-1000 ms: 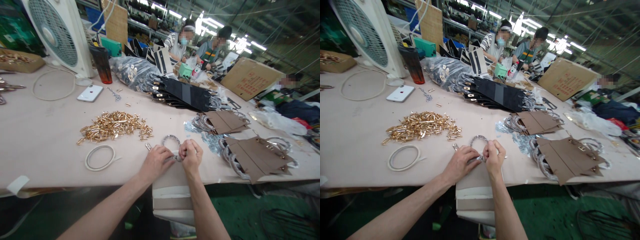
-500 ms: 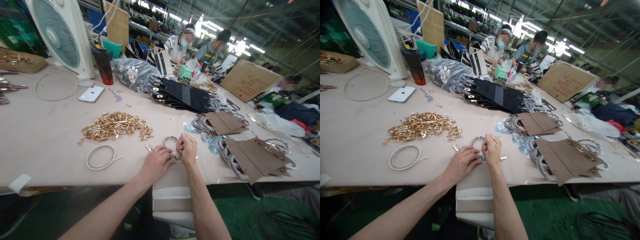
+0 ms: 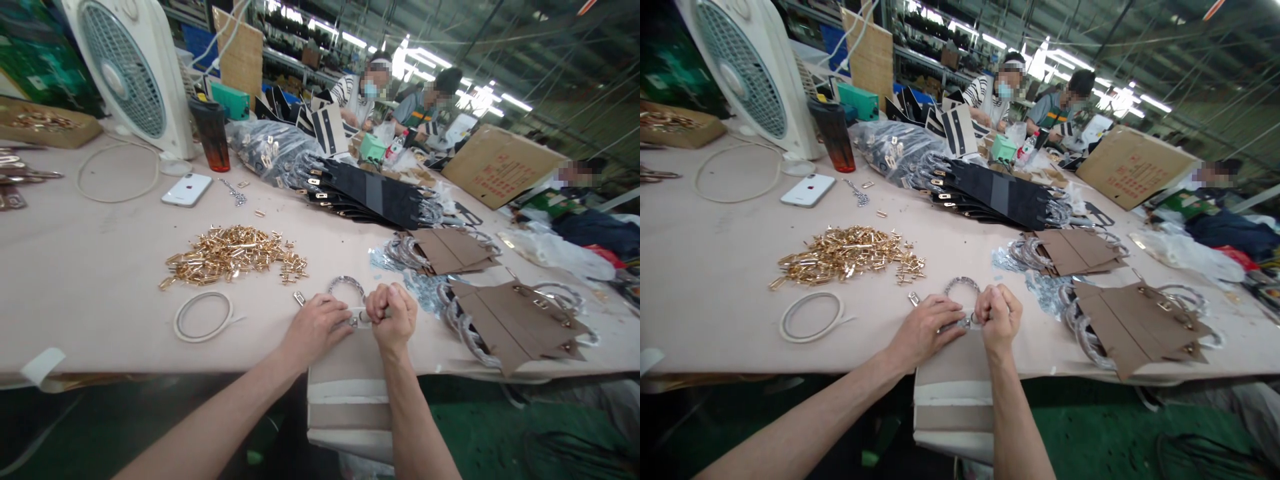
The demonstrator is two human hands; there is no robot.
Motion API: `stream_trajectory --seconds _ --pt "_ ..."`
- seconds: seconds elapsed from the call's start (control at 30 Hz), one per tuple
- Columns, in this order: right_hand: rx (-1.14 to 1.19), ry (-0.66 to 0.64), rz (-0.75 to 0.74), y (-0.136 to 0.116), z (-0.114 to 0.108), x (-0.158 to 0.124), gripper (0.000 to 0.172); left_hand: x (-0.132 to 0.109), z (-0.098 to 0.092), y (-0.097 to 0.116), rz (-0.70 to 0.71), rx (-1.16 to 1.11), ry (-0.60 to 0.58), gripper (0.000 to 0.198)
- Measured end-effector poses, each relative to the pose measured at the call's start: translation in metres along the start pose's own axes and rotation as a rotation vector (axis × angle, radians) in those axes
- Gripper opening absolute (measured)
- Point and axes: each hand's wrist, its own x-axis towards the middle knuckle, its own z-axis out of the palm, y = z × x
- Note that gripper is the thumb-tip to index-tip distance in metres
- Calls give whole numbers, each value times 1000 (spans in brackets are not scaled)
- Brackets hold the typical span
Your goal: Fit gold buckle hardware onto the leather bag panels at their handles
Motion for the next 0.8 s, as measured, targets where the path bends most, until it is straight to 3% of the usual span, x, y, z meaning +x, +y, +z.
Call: stream_trajectory --seconds 0.27,0.5,0.67,0.8 --pt "-137 -96 63 8 3 -6 46 4 -3 5 5 20 -36 17" --pt "-82 -93 -109 -12 12 -1 44 3 -2 4 -53 -9 -26 18" --pt "-211 -111 22 3 8 -8 47 5 -1 5 -55 -38 -34 16" --pt "-178 -98 -25 -13 10 -2 46 4 -1 6 -73 -11 -32 16"
